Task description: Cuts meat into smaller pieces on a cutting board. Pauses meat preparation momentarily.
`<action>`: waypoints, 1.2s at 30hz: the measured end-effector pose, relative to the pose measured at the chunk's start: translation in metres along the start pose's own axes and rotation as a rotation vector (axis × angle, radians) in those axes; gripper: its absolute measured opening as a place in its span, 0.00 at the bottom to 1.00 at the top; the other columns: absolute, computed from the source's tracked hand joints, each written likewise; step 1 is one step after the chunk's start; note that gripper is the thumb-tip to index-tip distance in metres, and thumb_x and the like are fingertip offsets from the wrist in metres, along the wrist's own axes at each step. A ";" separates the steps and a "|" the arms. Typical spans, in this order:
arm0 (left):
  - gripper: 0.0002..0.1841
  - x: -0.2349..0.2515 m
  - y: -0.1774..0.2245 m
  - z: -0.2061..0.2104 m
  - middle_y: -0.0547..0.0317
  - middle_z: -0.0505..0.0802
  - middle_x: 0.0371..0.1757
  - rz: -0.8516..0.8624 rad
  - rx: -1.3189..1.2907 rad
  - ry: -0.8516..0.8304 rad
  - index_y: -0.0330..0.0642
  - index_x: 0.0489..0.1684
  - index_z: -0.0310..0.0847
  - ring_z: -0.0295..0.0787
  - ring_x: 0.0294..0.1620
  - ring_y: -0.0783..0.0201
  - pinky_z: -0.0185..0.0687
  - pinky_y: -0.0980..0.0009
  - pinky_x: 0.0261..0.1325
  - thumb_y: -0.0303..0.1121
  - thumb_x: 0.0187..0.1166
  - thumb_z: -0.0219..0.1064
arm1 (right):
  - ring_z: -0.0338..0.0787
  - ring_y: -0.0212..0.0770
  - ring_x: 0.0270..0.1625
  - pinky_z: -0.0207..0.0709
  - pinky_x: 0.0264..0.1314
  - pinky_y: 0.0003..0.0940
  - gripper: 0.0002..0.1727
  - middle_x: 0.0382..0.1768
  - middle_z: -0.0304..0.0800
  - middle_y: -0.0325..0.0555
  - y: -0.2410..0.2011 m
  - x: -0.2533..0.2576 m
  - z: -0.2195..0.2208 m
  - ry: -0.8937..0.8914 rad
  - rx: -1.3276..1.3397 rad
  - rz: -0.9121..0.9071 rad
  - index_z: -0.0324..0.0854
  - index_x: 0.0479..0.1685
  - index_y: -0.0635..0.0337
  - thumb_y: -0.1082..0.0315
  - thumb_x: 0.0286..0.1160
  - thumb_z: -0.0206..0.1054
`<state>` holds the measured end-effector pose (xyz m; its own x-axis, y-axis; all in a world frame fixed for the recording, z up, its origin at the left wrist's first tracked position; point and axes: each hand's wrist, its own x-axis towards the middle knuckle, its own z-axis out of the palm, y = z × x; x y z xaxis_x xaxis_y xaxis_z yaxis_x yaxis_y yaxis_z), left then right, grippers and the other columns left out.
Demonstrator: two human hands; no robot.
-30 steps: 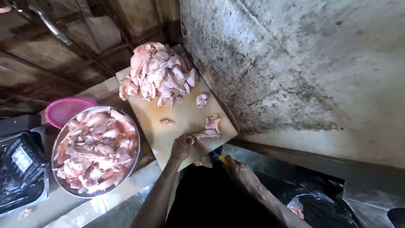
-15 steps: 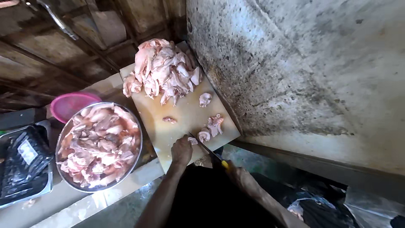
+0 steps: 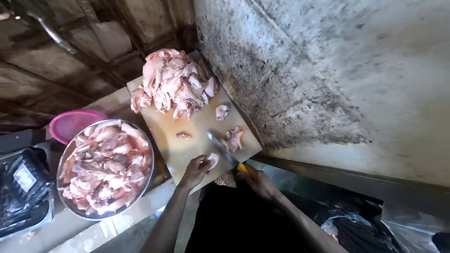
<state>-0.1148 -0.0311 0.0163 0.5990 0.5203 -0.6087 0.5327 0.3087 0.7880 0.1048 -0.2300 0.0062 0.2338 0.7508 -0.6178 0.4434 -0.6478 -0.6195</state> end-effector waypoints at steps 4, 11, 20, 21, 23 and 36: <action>0.24 0.005 -0.012 0.006 0.49 0.93 0.55 -0.036 0.249 0.205 0.39 0.73 0.78 0.94 0.51 0.58 0.90 0.56 0.61 0.38 0.81 0.71 | 0.92 0.48 0.38 0.87 0.46 0.52 0.23 0.36 0.90 0.49 -0.022 0.000 -0.001 0.188 -0.051 0.012 0.78 0.69 0.56 0.51 0.89 0.56; 0.18 -0.011 -0.041 0.011 0.46 0.89 0.59 0.054 0.468 0.526 0.38 0.65 0.83 0.92 0.51 0.56 0.91 0.58 0.58 0.32 0.78 0.72 | 0.95 0.52 0.44 0.89 0.49 0.54 0.25 0.48 0.94 0.53 -0.028 -0.025 0.012 0.205 -0.282 -0.099 0.77 0.75 0.56 0.52 0.87 0.57; 0.14 0.038 0.018 0.027 0.51 0.87 0.65 0.312 1.012 0.182 0.48 0.60 0.88 0.84 0.65 0.44 0.89 0.48 0.56 0.28 0.79 0.69 | 0.89 0.38 0.29 0.87 0.35 0.40 0.21 0.31 0.89 0.42 -0.022 -0.035 0.022 0.416 -0.038 -0.099 0.81 0.64 0.60 0.55 0.85 0.59; 0.14 0.041 0.029 0.026 0.48 0.87 0.63 0.263 1.059 0.089 0.47 0.59 0.88 0.85 0.63 0.43 0.89 0.47 0.54 0.27 0.78 0.69 | 0.89 0.37 0.28 0.87 0.34 0.40 0.21 0.30 0.89 0.42 -0.023 -0.036 0.021 0.418 -0.027 -0.093 0.81 0.65 0.60 0.55 0.85 0.59; 0.15 0.045 0.043 0.020 0.44 0.88 0.62 0.154 1.004 -0.052 0.43 0.61 0.85 0.88 0.61 0.42 0.89 0.44 0.57 0.29 0.77 0.70 | 0.88 0.38 0.28 0.86 0.34 0.40 0.21 0.30 0.88 0.41 -0.025 -0.039 0.022 0.424 -0.011 -0.074 0.81 0.65 0.59 0.55 0.84 0.59; 0.20 -0.020 -0.016 -0.009 0.53 0.94 0.55 -0.153 0.579 0.262 0.42 0.61 0.85 0.93 0.56 0.56 0.87 0.52 0.64 0.48 0.82 0.66 | 0.91 0.37 0.31 0.88 0.35 0.44 0.23 0.33 0.90 0.39 -0.001 -0.061 0.061 0.371 0.162 0.015 0.78 0.70 0.53 0.52 0.84 0.56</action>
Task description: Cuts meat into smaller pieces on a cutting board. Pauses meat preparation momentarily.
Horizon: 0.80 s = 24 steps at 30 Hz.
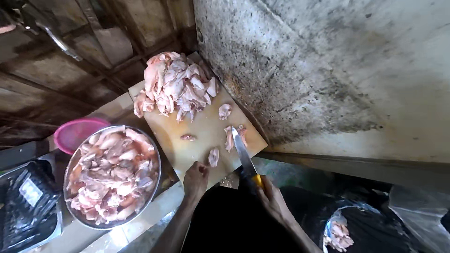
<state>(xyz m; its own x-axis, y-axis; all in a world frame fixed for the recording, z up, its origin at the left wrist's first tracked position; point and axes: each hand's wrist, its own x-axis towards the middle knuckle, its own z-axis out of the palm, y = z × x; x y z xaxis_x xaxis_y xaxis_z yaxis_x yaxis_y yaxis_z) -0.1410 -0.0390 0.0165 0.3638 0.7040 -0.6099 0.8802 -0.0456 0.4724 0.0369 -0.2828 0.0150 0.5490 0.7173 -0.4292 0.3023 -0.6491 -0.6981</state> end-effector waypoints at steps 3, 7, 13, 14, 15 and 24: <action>0.21 0.008 0.006 0.004 0.45 0.89 0.63 0.198 0.044 0.159 0.40 0.68 0.82 0.91 0.57 0.52 0.89 0.53 0.63 0.41 0.82 0.69 | 0.92 0.41 0.37 0.88 0.42 0.46 0.23 0.38 0.91 0.44 -0.012 0.002 0.007 -0.046 -0.044 0.004 0.76 0.72 0.55 0.56 0.84 0.57; 0.15 0.035 0.018 0.018 0.49 0.87 0.64 0.448 0.058 0.240 0.45 0.63 0.87 0.91 0.57 0.56 0.91 0.56 0.61 0.32 0.80 0.71 | 0.94 0.46 0.41 0.89 0.48 0.49 0.26 0.42 0.93 0.49 -0.028 0.012 0.025 -0.075 -0.060 0.034 0.73 0.78 0.57 0.52 0.89 0.54; 0.11 0.044 0.012 0.025 0.50 0.88 0.58 0.506 0.060 0.225 0.42 0.57 0.88 0.91 0.50 0.59 0.92 0.60 0.57 0.29 0.81 0.69 | 0.94 0.48 0.44 0.88 0.51 0.49 0.24 0.42 0.92 0.50 -0.053 0.022 0.051 -0.105 -0.037 0.085 0.74 0.73 0.56 0.52 0.89 0.54; 0.11 0.044 0.010 0.026 0.50 0.88 0.57 0.513 0.053 0.231 0.41 0.56 0.88 0.91 0.48 0.60 0.92 0.60 0.55 0.29 0.81 0.70 | 0.94 0.49 0.44 0.88 0.51 0.50 0.23 0.42 0.92 0.50 -0.055 0.023 0.054 -0.113 -0.033 0.095 0.74 0.73 0.56 0.51 0.89 0.53; 0.10 0.045 0.009 0.028 0.50 0.88 0.57 0.521 0.052 0.237 0.40 0.56 0.88 0.91 0.47 0.60 0.93 0.61 0.53 0.30 0.80 0.70 | 0.94 0.49 0.44 0.88 0.51 0.50 0.23 0.42 0.92 0.50 -0.056 0.022 0.057 -0.119 -0.037 0.103 0.74 0.73 0.55 0.51 0.90 0.53; 0.09 0.049 0.011 0.029 0.47 0.87 0.57 0.608 0.104 0.238 0.38 0.54 0.87 0.91 0.44 0.57 0.93 0.59 0.51 0.29 0.80 0.70 | 0.95 0.55 0.46 0.88 0.50 0.56 0.24 0.43 0.92 0.53 -0.036 -0.018 0.040 -0.195 -0.190 0.145 0.72 0.76 0.51 0.50 0.90 0.52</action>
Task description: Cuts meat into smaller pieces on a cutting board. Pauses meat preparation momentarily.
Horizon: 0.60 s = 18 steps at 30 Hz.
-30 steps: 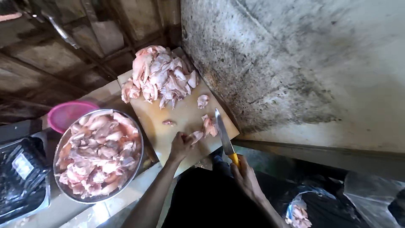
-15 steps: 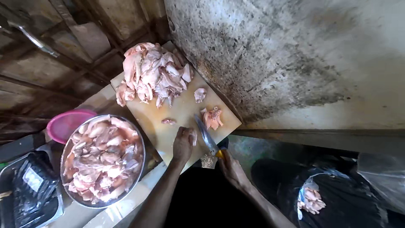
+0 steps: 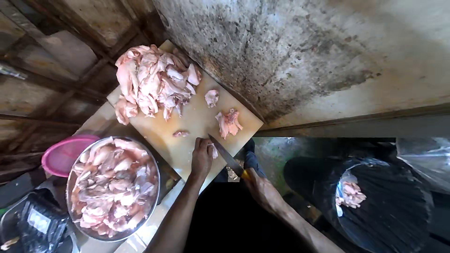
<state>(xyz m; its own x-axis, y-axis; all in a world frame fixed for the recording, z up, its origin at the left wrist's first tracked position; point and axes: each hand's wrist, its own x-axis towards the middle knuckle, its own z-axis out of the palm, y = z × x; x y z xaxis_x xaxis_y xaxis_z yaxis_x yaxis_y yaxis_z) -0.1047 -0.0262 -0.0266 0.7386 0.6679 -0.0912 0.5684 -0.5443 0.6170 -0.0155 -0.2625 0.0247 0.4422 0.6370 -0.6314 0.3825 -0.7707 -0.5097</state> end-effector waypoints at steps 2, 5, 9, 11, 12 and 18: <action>0.09 0.000 0.001 0.000 0.46 0.87 0.58 0.010 0.020 -0.021 0.38 0.54 0.86 0.91 0.46 0.56 0.93 0.58 0.53 0.29 0.81 0.70 | 0.95 0.57 0.46 0.87 0.50 0.56 0.24 0.42 0.92 0.54 -0.010 0.006 -0.003 -0.020 -0.020 0.015 0.71 0.76 0.52 0.50 0.90 0.52; 0.10 0.002 0.004 -0.002 0.45 0.88 0.58 0.024 0.038 -0.038 0.36 0.56 0.86 0.92 0.48 0.54 0.92 0.57 0.55 0.28 0.82 0.69 | 0.94 0.59 0.49 0.86 0.53 0.59 0.24 0.44 0.92 0.57 -0.039 0.032 -0.010 -0.035 -0.071 0.067 0.71 0.77 0.52 0.50 0.91 0.51; 0.09 0.005 0.006 -0.001 0.46 0.88 0.57 -0.008 0.051 -0.014 0.36 0.54 0.87 0.92 0.46 0.55 0.93 0.56 0.52 0.28 0.82 0.68 | 0.94 0.58 0.47 0.87 0.49 0.58 0.19 0.43 0.91 0.53 -0.063 0.060 -0.008 0.019 -0.090 0.045 0.71 0.72 0.48 0.52 0.91 0.52; 0.09 0.004 0.008 -0.001 0.46 0.88 0.56 -0.039 0.055 -0.019 0.37 0.53 0.87 0.92 0.44 0.55 0.93 0.56 0.51 0.29 0.82 0.68 | 0.94 0.58 0.47 0.87 0.50 0.58 0.20 0.43 0.91 0.53 -0.060 0.050 -0.010 -0.009 -0.089 0.050 0.70 0.73 0.49 0.51 0.91 0.51; 0.08 0.003 0.009 0.000 0.47 0.89 0.56 -0.042 0.056 -0.019 0.36 0.52 0.87 0.92 0.45 0.55 0.93 0.56 0.52 0.28 0.82 0.68 | 0.94 0.59 0.48 0.87 0.51 0.58 0.22 0.44 0.91 0.55 -0.056 0.039 -0.015 -0.045 -0.100 0.069 0.68 0.77 0.49 0.51 0.91 0.50; 0.06 -0.004 0.006 0.004 0.48 0.90 0.51 -0.012 0.046 0.028 0.37 0.50 0.87 0.92 0.42 0.56 0.92 0.57 0.49 0.28 0.82 0.68 | 0.94 0.62 0.51 0.87 0.53 0.60 0.24 0.47 0.91 0.59 -0.051 0.007 -0.018 -0.129 -0.137 0.108 0.67 0.79 0.55 0.53 0.92 0.48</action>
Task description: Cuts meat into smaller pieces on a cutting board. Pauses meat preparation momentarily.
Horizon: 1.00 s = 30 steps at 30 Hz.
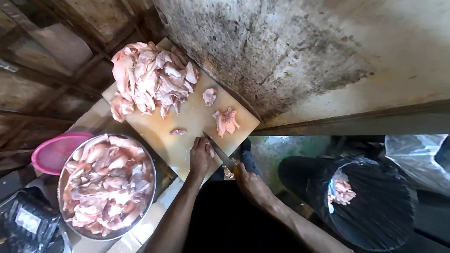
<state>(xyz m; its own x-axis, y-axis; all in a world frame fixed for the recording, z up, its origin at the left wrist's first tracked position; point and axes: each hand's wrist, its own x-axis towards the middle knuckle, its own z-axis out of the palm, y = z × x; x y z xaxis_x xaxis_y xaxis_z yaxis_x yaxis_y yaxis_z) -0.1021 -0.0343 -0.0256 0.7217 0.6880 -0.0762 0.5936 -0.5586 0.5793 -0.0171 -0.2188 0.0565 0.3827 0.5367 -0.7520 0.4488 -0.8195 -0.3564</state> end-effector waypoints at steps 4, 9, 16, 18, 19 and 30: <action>0.06 0.000 -0.003 -0.006 0.47 0.90 0.51 0.020 0.021 -0.007 0.36 0.48 0.87 0.92 0.43 0.55 0.93 0.57 0.50 0.27 0.81 0.68 | 0.94 0.59 0.49 0.87 0.51 0.57 0.21 0.47 0.91 0.56 -0.033 0.054 0.008 0.104 0.028 -0.078 0.69 0.75 0.55 0.55 0.92 0.52; 0.07 0.003 0.000 -0.005 0.47 0.89 0.53 -0.029 0.054 -0.009 0.36 0.49 0.87 0.92 0.46 0.55 0.93 0.57 0.52 0.27 0.81 0.68 | 0.95 0.62 0.48 0.88 0.49 0.61 0.22 0.59 0.89 0.58 -0.010 0.032 0.015 0.112 -0.114 -0.064 0.66 0.80 0.51 0.58 0.93 0.48; 0.07 0.000 -0.008 -0.013 0.47 0.89 0.52 -0.105 -0.007 0.017 0.36 0.50 0.87 0.92 0.48 0.54 0.92 0.56 0.54 0.26 0.81 0.67 | 0.95 0.60 0.42 0.87 0.45 0.60 0.23 0.38 0.92 0.56 0.108 -0.043 0.024 0.084 -0.069 -0.043 0.72 0.74 0.49 0.48 0.88 0.53; 0.09 -0.007 -0.013 -0.014 0.49 0.89 0.56 -0.128 -0.053 0.031 0.38 0.53 0.87 0.91 0.51 0.56 0.91 0.57 0.57 0.26 0.82 0.65 | 0.94 0.54 0.37 0.87 0.42 0.57 0.23 0.34 0.91 0.51 0.127 -0.046 0.029 0.181 0.069 -0.105 0.75 0.71 0.50 0.48 0.85 0.57; 0.10 -0.009 -0.014 -0.014 0.50 0.89 0.58 -0.132 -0.055 0.042 0.40 0.55 0.87 0.91 0.50 0.57 0.92 0.58 0.55 0.26 0.82 0.64 | 0.94 0.51 0.35 0.87 0.40 0.55 0.23 0.32 0.91 0.49 0.130 -0.045 0.031 0.231 0.110 -0.125 0.75 0.69 0.50 0.48 0.85 0.58; 0.08 0.016 0.016 -0.021 0.53 0.91 0.49 -0.175 0.099 -0.131 0.44 0.46 0.89 0.90 0.52 0.53 0.89 0.52 0.56 0.33 0.73 0.76 | 0.94 0.48 0.35 0.88 0.40 0.51 0.22 0.33 0.91 0.46 0.082 -0.018 0.031 0.303 0.173 -0.134 0.75 0.72 0.48 0.50 0.86 0.57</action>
<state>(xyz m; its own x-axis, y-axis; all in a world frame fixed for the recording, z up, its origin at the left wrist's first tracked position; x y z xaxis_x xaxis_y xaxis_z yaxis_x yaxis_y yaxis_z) -0.0886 -0.0224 -0.0007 0.6406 0.7161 -0.2771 0.7414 -0.4829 0.4660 -0.0127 -0.3018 0.0233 0.5632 0.6556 -0.5030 0.3781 -0.7457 -0.5486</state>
